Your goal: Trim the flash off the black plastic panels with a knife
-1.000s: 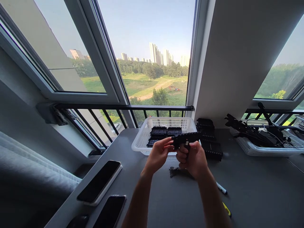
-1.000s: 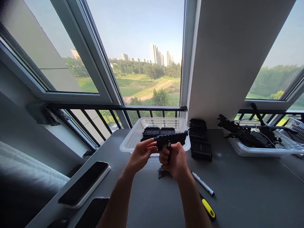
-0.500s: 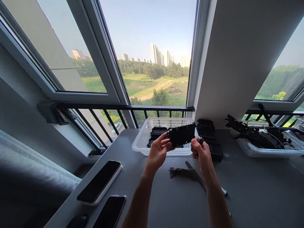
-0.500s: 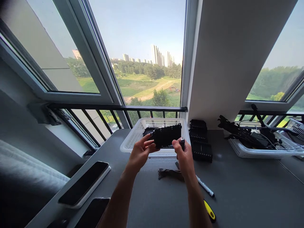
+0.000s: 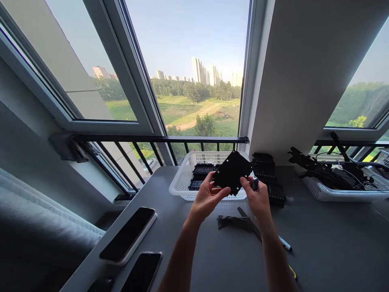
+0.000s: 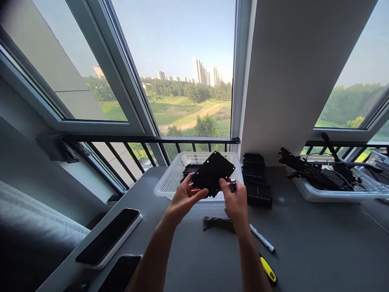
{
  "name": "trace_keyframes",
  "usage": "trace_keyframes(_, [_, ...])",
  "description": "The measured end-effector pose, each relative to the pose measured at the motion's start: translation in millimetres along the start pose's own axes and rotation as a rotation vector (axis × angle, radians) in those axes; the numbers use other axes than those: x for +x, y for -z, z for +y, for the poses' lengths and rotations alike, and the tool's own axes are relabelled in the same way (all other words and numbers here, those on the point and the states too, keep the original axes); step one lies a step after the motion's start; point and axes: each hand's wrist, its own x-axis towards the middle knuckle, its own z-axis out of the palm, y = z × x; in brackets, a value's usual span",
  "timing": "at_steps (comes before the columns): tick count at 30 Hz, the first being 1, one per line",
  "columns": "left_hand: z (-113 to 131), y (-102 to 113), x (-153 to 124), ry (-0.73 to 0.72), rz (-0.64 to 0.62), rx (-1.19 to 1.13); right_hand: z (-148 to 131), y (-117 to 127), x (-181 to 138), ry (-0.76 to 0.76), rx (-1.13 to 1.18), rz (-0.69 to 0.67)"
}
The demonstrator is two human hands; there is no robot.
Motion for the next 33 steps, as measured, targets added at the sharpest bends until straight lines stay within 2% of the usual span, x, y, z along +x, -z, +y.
trace_keyframes(2, [-3,1,2,-0.059,-0.015,0.108,-2,2,-1,-0.01,0.013,0.02])
trace_keyframes(6, [-7,5,5,-0.141,0.074,0.245,-6,5,-2,-0.017,-0.027,0.048])
trace_keyframes(16, [-4,5,7,-0.06,0.116,0.086,-6,7,-1,0.003,-0.131,0.03])
trace_keyframes(21, [1,4,4,0.015,0.086,0.069,-7,6,-1,0.03,-0.18,0.007])
trace_keyframes(28, [-4,9,4,-0.056,0.159,0.157,-21,9,-11,0.059,-0.119,0.09])
trace_keyframes(30, [-5,9,4,-0.089,0.17,0.196,-22,10,-14,0.016,-0.015,0.035])
trace_keyframes(33, [-4,7,2,-0.128,0.138,0.237,-21,5,-18,-0.106,0.153,-0.167])
